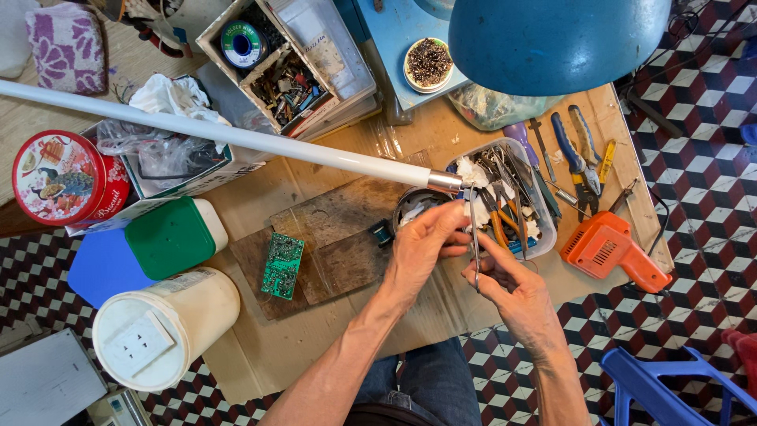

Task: The person works on the metal end cap of a long white fluorescent tube light, manipulating small wires and components at the cap. They cut and trim material with scissors, pick at the cap with a small tool, and use an orange heat gun to heat the end of the tube while holding a wire in place.

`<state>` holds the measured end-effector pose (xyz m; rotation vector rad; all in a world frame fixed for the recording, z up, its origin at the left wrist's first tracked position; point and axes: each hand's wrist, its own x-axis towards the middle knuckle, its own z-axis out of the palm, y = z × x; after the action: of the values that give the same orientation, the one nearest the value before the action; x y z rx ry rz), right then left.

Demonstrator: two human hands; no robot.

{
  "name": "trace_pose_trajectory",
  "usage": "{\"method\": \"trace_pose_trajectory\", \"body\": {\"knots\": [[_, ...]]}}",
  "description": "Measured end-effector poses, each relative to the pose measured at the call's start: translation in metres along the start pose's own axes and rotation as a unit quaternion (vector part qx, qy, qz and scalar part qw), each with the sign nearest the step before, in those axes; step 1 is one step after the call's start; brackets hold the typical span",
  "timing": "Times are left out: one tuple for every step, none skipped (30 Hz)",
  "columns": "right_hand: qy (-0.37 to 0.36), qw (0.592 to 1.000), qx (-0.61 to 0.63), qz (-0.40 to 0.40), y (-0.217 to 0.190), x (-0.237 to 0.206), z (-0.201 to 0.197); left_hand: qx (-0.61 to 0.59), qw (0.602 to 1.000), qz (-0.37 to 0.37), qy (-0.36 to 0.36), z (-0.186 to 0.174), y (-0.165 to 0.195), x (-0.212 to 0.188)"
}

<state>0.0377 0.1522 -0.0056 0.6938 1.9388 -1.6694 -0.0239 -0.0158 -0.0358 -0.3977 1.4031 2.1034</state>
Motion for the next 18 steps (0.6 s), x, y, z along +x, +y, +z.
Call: {"method": "trace_pose_trajectory", "body": {"knots": [[0.000,1.000,0.002,-0.001,-0.001,0.000,0.001,-0.041,0.999,0.001,0.019,0.000,0.003,0.002],[0.001,1.000,0.004,-0.002,-0.002,0.001,0.001,-0.082,0.996,0.001,0.037,-0.001,0.007,0.004],[0.003,1.000,0.005,-0.002,-0.003,0.002,0.002,-0.125,0.991,0.001,0.055,-0.001,0.010,0.006],[0.003,1.000,0.007,-0.001,-0.004,0.002,0.003,-0.146,0.988,0.002,0.058,-0.001,0.013,0.010],[0.002,1.000,0.008,-0.001,-0.005,0.002,0.003,-0.167,0.984,0.004,0.062,-0.002,0.016,0.013],[0.000,1.000,0.010,0.000,-0.006,0.002,0.004,-0.187,0.980,0.006,0.067,-0.002,0.018,0.016],[-0.001,1.000,0.010,0.000,-0.006,0.001,0.005,-0.187,0.980,0.004,0.070,-0.002,0.020,0.019],[-0.003,1.000,0.011,0.000,-0.006,0.001,0.005,-0.186,0.980,0.002,0.072,-0.001,0.020,0.022],[-0.003,1.000,0.011,-0.001,-0.006,0.000,0.005,-0.186,0.980,0.000,0.074,0.000,0.021,0.025],[-0.004,1.000,0.009,0.003,-0.006,0.000,0.005,-0.187,0.979,0.001,0.079,0.001,0.021,0.027],[-0.004,1.000,0.007,0.006,-0.005,-0.001,0.005,-0.188,0.979,0.003,0.083,0.001,0.021,0.028],[-0.004,1.000,0.005,0.011,-0.005,-0.001,0.005,-0.188,0.978,0.004,0.087,0.002,0.020,0.029],[0.000,1.000,0.011,0.014,-0.004,0.000,0.006,-0.197,0.977,0.008,0.078,0.002,0.020,0.029],[0.003,1.000,0.018,0.017,-0.003,0.001,0.006,-0.205,0.976,0.011,0.069,0.001,0.019,0.027],[0.006,0.999,0.025,0.021,-0.002,0.002,0.007,-0.213,0.975,0.014,0.061,0.001,0.019,0.026],[0.007,0.999,0.024,0.026,0.000,0.002,0.008,-0.219,0.974,0.018,0.054,0.000,0.018,0.025],[0.008,0.999,0.023,0.031,0.001,0.003,0.009,-0.226,0.973,0.022,0.047,0.000,0.018,0.025],[0.010,0.999,0.022,0.036,0.002,0.004,0.009,-0.233,0.971,0.025,0.040,0.000,0.017,0.024]]}}
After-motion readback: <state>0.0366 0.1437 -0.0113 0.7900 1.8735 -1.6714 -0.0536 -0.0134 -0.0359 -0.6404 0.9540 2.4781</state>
